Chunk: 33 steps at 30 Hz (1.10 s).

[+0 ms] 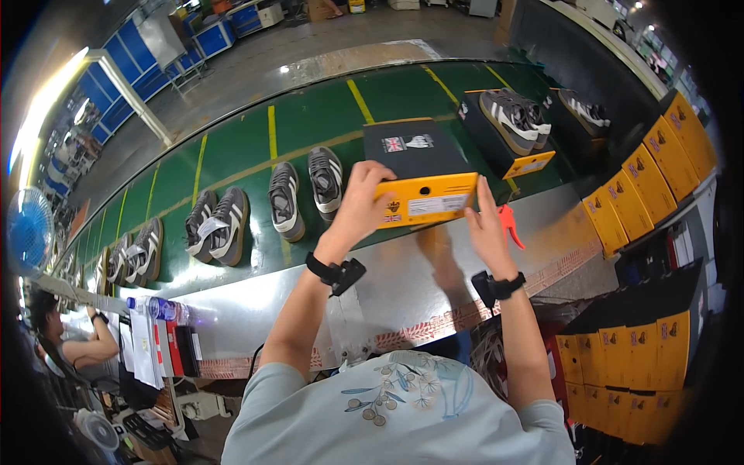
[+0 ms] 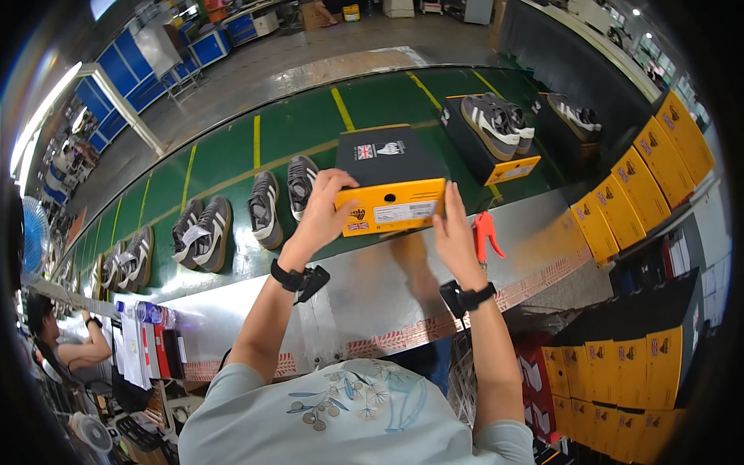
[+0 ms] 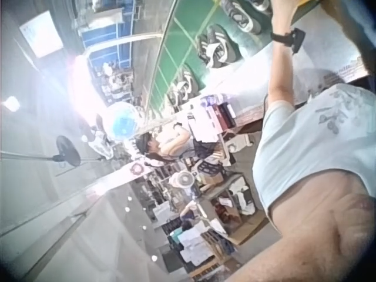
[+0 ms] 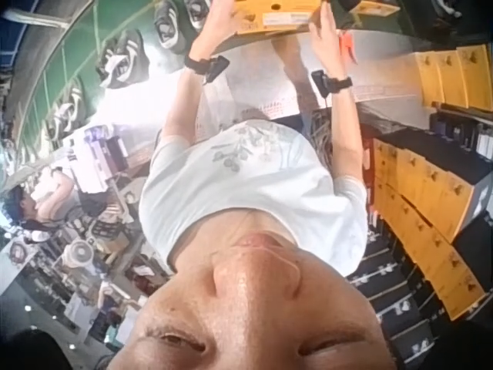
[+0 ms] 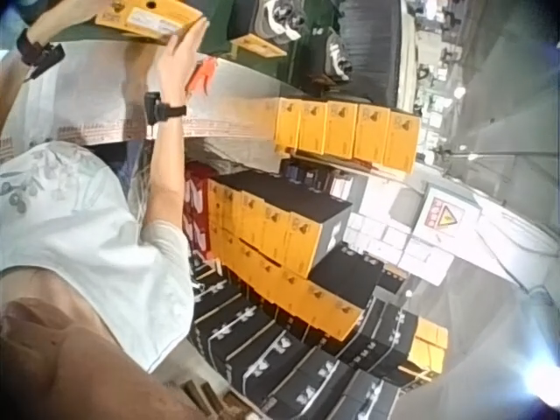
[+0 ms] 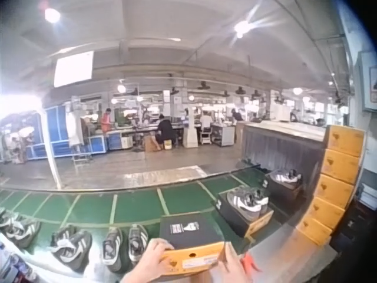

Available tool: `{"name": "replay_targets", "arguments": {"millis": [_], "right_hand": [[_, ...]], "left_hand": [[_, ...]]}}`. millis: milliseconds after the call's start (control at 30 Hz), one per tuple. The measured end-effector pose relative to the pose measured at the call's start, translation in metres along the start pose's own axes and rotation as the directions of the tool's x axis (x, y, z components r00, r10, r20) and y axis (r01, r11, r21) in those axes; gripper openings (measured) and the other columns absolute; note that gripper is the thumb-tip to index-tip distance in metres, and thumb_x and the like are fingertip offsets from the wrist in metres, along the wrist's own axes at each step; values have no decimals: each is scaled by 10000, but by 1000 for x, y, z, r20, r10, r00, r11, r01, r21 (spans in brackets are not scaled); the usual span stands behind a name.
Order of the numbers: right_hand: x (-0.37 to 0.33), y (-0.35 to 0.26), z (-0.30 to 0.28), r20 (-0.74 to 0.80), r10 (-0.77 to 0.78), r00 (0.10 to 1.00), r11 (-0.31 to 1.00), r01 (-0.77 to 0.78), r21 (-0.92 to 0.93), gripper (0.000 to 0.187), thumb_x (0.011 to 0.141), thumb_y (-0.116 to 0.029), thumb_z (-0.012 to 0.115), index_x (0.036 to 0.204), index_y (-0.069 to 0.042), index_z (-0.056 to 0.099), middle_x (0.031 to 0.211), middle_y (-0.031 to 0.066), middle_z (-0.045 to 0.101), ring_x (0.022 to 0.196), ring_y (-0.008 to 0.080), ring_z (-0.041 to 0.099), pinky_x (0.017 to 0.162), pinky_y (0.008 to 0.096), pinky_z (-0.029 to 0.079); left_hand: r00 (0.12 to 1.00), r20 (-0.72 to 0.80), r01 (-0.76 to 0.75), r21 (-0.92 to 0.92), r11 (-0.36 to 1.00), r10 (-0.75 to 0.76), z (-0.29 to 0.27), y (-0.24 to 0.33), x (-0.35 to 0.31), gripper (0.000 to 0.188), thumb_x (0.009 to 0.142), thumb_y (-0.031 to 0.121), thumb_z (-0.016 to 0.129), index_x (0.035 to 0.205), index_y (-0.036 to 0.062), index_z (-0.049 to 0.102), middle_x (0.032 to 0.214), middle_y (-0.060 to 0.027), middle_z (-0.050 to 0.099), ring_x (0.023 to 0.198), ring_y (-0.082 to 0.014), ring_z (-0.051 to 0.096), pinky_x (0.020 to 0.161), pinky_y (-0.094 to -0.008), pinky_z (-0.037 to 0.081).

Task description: Applying identification labels to shoeboxes and stacking them by category in a warehouse.

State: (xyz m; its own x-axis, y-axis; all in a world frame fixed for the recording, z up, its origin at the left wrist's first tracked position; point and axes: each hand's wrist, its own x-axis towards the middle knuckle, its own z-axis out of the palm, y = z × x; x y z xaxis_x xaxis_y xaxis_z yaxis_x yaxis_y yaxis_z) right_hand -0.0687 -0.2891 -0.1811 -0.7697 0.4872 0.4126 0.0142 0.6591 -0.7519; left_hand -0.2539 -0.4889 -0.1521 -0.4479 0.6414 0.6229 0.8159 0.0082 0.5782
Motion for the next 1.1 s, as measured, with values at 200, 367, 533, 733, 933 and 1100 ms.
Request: {"name": "replay_targets", "arguments": {"millis": [200,367,533,733,933,1100], "right_hand": [[-22,-9,-4,81,88,993,993,-93,71,536,966,-89,542,1470,-44,366,1541,204,300,1419,334,328,1081,378,392],[-70,-11,-91,11,57,998,966,-53,-251,398,959,-125,576,1339,-20,525,1427,213,457,1354,353,410,1096,416,358],[-117,-90,-229,-389,-224,894,557,-210,-803,337,963,-55,542,1298,-55,577,1397,162,507,1315,305,468,1097,404,368],[-232,-114,-402,-571,-398,719,80,-592,-802,429,1028,-342,489,1404,-137,516,1404,148,503,1308,320,467,1040,428,424],[-314,-76,-467,-833,38,551,-104,-827,-552,560,1002,-569,378,1476,-272,418,1455,105,475,1343,317,446,1040,468,423],[-339,-69,-468,-777,-49,628,-43,-778,-627,510,1023,-498,392,1471,-256,426,1470,107,460,1340,329,441,1061,456,404]], "left_hand": [[930,-64,317,641,699,-363,-14,-102,-53,447,676,253,839,1023,43,651,1118,-145,550,1053,-361,520,872,-449,461],[902,16,304,686,661,-431,-35,-134,-79,464,659,371,834,984,56,730,1085,-134,572,1060,-349,523,885,-445,460],[819,-11,425,683,595,-573,-81,-136,-108,501,648,413,837,1005,79,728,1044,-195,593,972,-391,598,831,-453,504],[736,350,291,609,738,-579,-94,-145,-70,584,672,564,777,975,67,740,926,-223,697,910,-370,678,823,-425,526],[732,64,656,205,726,-679,-86,-134,18,733,775,669,669,1036,-14,717,909,-236,710,865,-346,699,767,-387,533],[949,86,281,198,939,-303,-34,-43,65,627,783,618,704,1032,43,720,920,-191,716,872,-333,695,762,-403,531]]}}
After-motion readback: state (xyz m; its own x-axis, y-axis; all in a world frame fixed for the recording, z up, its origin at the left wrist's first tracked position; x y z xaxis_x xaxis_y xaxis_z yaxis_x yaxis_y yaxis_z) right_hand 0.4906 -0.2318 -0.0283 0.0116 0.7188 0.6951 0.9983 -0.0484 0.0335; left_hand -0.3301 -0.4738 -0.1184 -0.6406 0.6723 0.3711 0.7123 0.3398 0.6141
